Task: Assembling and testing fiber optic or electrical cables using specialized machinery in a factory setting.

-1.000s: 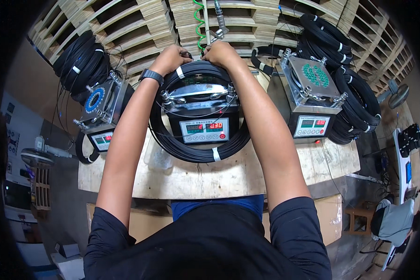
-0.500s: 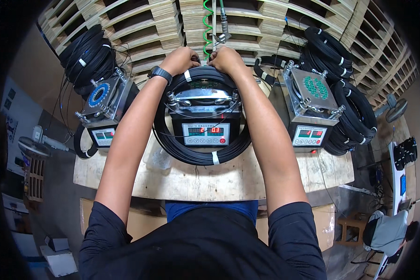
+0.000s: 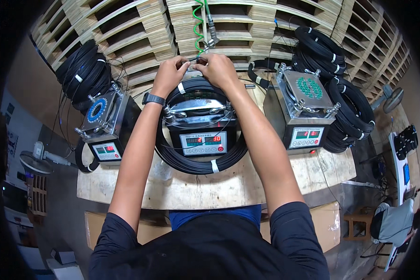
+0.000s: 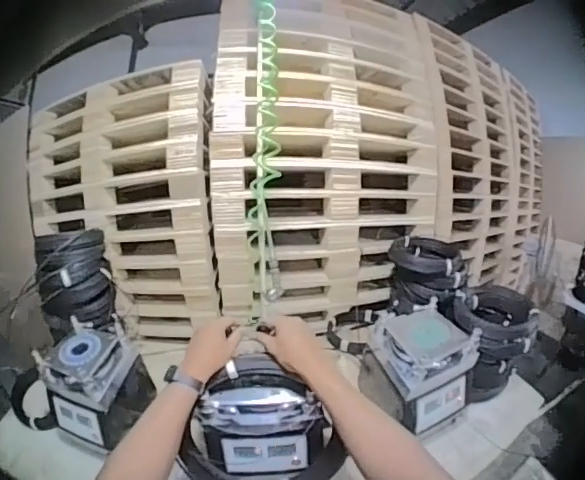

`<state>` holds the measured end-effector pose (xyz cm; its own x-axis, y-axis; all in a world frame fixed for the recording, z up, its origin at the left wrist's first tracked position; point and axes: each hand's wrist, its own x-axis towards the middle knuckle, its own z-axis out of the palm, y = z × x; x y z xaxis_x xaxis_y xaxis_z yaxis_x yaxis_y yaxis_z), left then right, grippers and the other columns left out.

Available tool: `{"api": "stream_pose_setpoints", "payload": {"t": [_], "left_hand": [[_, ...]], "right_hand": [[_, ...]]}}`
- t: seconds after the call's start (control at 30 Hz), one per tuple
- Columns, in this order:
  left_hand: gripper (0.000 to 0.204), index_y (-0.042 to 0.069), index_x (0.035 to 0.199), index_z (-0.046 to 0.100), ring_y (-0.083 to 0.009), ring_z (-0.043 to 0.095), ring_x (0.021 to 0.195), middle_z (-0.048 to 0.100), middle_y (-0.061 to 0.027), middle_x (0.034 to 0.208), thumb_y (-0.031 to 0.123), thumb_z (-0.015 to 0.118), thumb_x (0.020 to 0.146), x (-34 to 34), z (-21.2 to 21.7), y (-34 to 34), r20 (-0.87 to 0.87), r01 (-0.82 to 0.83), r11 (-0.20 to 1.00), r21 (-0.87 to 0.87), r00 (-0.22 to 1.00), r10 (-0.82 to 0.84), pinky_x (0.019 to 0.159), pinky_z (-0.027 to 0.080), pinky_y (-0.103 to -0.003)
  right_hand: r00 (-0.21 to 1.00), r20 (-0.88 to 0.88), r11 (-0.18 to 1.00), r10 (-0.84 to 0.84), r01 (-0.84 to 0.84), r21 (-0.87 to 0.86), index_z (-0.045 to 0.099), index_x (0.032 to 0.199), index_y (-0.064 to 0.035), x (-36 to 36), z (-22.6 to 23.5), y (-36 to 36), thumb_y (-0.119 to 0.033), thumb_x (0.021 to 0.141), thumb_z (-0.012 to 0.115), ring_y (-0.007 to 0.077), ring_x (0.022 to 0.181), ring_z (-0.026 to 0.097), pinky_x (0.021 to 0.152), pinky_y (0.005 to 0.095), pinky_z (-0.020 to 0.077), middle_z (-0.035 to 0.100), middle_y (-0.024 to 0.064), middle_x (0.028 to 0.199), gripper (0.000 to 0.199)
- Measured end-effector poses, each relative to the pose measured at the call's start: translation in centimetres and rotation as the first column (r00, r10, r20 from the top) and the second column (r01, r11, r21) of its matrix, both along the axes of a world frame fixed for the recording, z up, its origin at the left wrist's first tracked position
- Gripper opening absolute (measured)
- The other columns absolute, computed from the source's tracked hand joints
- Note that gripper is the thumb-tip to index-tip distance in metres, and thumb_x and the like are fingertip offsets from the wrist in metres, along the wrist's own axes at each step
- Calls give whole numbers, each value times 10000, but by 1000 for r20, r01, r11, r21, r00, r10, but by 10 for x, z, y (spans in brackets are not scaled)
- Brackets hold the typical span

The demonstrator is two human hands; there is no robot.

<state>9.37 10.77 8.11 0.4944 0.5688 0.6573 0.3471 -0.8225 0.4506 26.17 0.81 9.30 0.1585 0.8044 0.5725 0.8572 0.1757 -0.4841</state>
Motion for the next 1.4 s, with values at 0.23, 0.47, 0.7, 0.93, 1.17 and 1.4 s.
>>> {"api": "stream_pose_setpoints", "payload": {"t": [0.23, 0.47, 0.7, 0.93, 1.17, 1.4], "left_hand": [[166, 2, 956, 686, -184, 626, 631, 680, -112, 738, 164, 678, 920, 2, -2, 1, 149, 31, 996, -88, 989, -17, 624, 492, -330], [126, 25, 947, 696, -266, 654, 934, 690, -123, 973, 134, 690, 885, -2, 8, -8, 64, 16, 960, 279, 997, -35, 836, 503, -369], [98, 69, 913, 713, -327, 574, 1084, 643, -122, 1077, 108, 719, 823, -11, 12, -17, 141, 83, 977, 195, 984, -111, 943, 461, -418], [146, 57, 977, 742, -322, 596, 1149, 645, -141, 1200, 113, 728, 844, -4, 18, -34, 343, -39, 920, 390, 934, -106, 1000, 454, -403], [232, 25, 1115, 736, -268, 727, 966, 751, -158, 1046, 167, 659, 950, -34, 1, -34, -49, 150, 986, -67, 987, -153, 858, 532, -332], [304, 80, 1206, 714, -346, 690, 1047, 718, -177, 1145, 250, 635, 966, -51, -7, -54, -19, 173, 977, -126, 984, -176, 913, 532, -394]], "right_hand": [[955, -282, 983, -89, 129, 128, 717, 938, -19, 7, -7, 7, -329, 920, 704, 387, 834, 705, 757, 446, 543, 723, 200, 868, 311], [954, -279, 902, -106, 210, 377, 666, 1116, -64, 12, -9, 1, -184, 938, 596, 406, 873, 689, 775, 495, 529, 705, 211, 898, 225], [979, -159, 977, 127, -97, 188, 658, 1227, -112, -10, 10, -22, -135, 879, 581, 401, 897, 682, 807, 445, 541, 714, 191, 960, 357], [971, -123, 955, 203, -168, 245, 745, 1047, -50, 2, -2, -14, -243, 922, 654, 343, 914, 698, 844, 404, 532, 723, 174, 976, 247], [953, -214, 969, 214, -235, -77, 757, 1108, -78, 15, -12, -20, -344, 946, 667, 275, 931, 727, 866, 351, 529, 751, 172, 1001, 325], [949, -275, 984, 156, -174, -41, 758, 1091, -66, 22, -17, -39, -257, 936, 689, 220, 881, 726, 823, 330, 537, 760, 136, 965, 256]]}}
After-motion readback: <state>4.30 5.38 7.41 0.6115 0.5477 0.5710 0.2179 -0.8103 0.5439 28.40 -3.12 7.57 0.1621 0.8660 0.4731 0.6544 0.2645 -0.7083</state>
